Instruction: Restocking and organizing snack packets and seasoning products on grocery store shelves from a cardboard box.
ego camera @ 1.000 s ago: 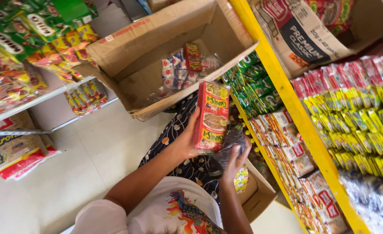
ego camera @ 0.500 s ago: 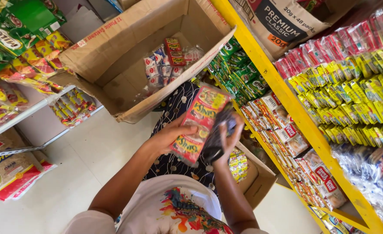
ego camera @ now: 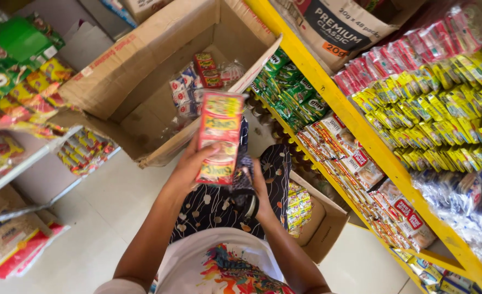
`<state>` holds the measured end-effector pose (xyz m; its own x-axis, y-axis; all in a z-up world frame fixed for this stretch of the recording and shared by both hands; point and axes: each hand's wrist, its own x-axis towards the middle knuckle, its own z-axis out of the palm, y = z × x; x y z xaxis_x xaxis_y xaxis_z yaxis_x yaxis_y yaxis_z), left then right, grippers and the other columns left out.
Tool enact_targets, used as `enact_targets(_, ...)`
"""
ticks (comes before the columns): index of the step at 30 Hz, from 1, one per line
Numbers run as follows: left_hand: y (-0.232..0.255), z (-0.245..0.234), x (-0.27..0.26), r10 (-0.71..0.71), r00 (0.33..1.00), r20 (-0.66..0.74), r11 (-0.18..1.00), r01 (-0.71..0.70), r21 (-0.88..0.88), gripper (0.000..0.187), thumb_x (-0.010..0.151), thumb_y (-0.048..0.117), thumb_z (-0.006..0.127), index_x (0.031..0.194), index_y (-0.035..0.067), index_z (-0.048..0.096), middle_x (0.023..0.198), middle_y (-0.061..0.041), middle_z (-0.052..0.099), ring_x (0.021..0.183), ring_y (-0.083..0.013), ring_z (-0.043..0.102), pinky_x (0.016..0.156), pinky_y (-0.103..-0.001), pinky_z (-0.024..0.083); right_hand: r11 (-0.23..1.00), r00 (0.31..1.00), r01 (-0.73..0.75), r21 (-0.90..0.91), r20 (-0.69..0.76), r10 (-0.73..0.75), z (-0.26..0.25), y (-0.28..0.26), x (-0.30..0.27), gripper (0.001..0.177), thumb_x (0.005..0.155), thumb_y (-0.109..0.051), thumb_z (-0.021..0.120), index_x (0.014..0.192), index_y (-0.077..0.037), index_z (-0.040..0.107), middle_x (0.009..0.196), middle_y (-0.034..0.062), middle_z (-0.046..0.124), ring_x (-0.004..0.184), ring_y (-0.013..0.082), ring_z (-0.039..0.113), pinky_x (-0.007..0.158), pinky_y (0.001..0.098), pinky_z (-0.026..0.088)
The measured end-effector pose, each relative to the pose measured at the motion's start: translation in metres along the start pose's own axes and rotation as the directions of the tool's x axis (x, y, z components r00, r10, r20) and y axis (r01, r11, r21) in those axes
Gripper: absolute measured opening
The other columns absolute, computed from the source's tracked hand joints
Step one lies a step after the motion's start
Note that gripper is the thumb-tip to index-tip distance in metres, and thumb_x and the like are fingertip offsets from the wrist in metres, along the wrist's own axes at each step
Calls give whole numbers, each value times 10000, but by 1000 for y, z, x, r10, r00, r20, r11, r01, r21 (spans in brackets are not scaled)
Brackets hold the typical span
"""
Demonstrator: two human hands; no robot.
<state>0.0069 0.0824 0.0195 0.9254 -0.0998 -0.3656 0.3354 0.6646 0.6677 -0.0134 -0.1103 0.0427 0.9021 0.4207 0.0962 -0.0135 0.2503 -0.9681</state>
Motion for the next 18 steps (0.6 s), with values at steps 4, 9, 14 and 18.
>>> enact_targets(4, 15, -19, -2, 129, 989, -71, 990, -125, 69, 687, 907, 118, 692, 1529, 54, 407, 1280, -137, 663, 1096, -227, 694, 926, -408, 600, 631, 993, 103, -769, 112, -25, -24, 7, 20, 247, 1069, -158, 620, 1273, -20, 603, 1211, 139, 623, 1168, 306, 591, 1001, 384, 484)
enact_targets(9, 29, -31, -18, 214, 955, -206, 973, -227, -44, 587, 962, 124, 639, 1508, 60, 433, 1269, -103, 658, 1096, -177, 682, 917, -369, 583, 598, 989, 34, -801, 115, 97, -11, -42, 68, 254, 1042, -191, 585, 1224, -39, 673, 1174, 154, 635, 1079, 310, 645, 916, 374, 515)
enact_targets(14, 37, -35, -27, 202, 950, -237, 968, -231, -102, 485, 990, 145, 603, 1448, 45, 475, 1241, -96, 664, 1056, -182, 693, 876, -373, 594, 776, 966, 231, -587, 42, -256, -10, -83, 122, 296, 1144, -253, 462, 1209, -30, 647, 1236, 123, 662, 1211, 254, 636, 1092, 373, 479)
enact_targets(18, 41, -41, -30, 251, 938, -240, 950, -286, -125, 437, 1020, 157, 596, 1427, 33, 495, 1243, -93, 661, 1064, -174, 689, 878, -358, 588, 785, 835, 468, -406, -89, -543, -11, -93, 145, 386, 1191, -343, 383, 1244, -44, 620, 1381, 108, 628, 1280, 242, 573, 1165, 358, 412)
